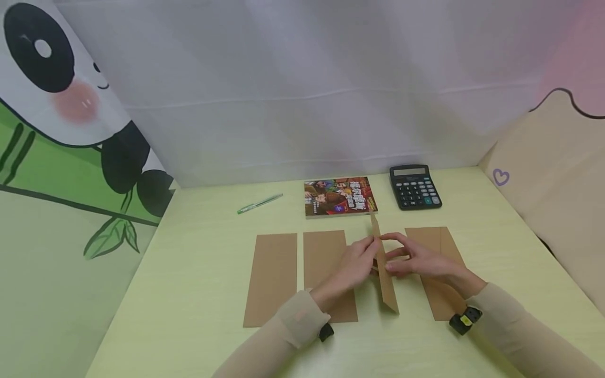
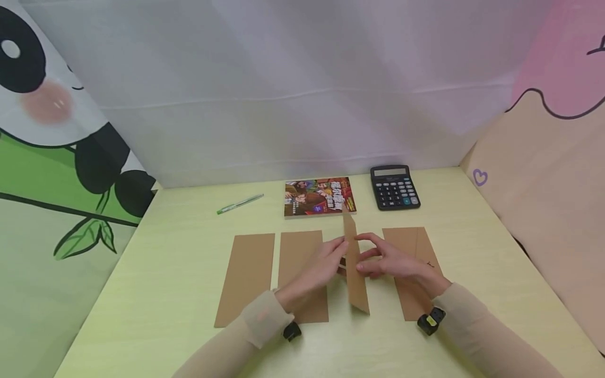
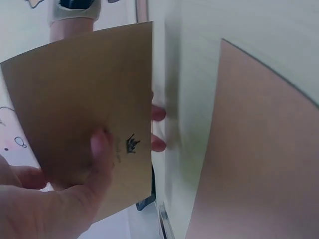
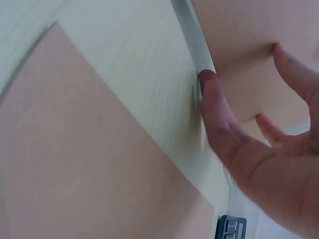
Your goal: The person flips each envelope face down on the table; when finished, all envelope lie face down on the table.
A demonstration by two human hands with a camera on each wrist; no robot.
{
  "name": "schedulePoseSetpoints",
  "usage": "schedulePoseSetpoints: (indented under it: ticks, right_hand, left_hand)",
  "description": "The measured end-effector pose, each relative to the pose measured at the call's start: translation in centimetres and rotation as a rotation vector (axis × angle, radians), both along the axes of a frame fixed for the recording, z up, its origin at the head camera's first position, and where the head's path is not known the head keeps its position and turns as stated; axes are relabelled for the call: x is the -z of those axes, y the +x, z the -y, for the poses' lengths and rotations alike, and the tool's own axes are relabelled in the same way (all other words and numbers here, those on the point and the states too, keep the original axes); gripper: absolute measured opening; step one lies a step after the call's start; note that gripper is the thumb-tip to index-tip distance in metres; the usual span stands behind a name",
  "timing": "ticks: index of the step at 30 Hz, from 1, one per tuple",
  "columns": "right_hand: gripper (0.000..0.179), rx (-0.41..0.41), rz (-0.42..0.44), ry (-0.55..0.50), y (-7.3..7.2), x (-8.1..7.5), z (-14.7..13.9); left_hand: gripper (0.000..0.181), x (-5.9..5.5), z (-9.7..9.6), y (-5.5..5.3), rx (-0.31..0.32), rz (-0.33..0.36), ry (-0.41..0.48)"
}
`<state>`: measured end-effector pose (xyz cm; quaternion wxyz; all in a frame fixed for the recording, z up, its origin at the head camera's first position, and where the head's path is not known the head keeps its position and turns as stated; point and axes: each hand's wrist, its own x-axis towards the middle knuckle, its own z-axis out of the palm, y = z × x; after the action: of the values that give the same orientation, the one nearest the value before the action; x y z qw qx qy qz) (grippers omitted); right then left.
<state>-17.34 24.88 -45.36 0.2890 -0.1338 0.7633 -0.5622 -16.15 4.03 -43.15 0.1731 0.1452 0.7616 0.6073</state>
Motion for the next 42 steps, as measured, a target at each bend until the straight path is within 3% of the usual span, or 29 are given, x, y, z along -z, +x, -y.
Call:
schedulePoseSetpoints:
  ticks: [4, 12, 19, 26, 35, 42]
  right_hand:
    - [0.072, 0.014, -0.032, 0.057, 0.2, -0.3, -0.1]
    - [0.07, 0.015, -0.123, 0.143, 0.4, -0.4, -0.2]
    - [0.065, -0.003, -0.215, 0.232, 0.7, -0.6, -0.1]
    - [0.065, -0.005, -0.281, 0.361, 0.7, -0.8, -0.1]
    - [0.06, -0.005, -0.362, 0.476, 0.5, -0.7, 0.0]
    - [0.057, -0.009, -0.377, 0.512, 0.3, -0.4, 0.1]
  left_hand:
    - [0.045, -0.1, 0.4, -0.1, -0.022, 0.025, 0.088]
    - [0.045, 0.4, 1.1, -0.5, -0.122, -0.006, 0.102]
    - [0.044, 0.4, 1.8, -0.6, -0.15, -0.071, -0.016]
    - [0.054, 0.9, 2.0, -1.0, -0.135, -0.072, -0.164]
    - [0.06, 1.3, 2.1, -1.2, -0.133, -0.106, -0.283]
    - [0.059, 1.6, 2.3, -1.2, -0.116, -0.126, -0.349]
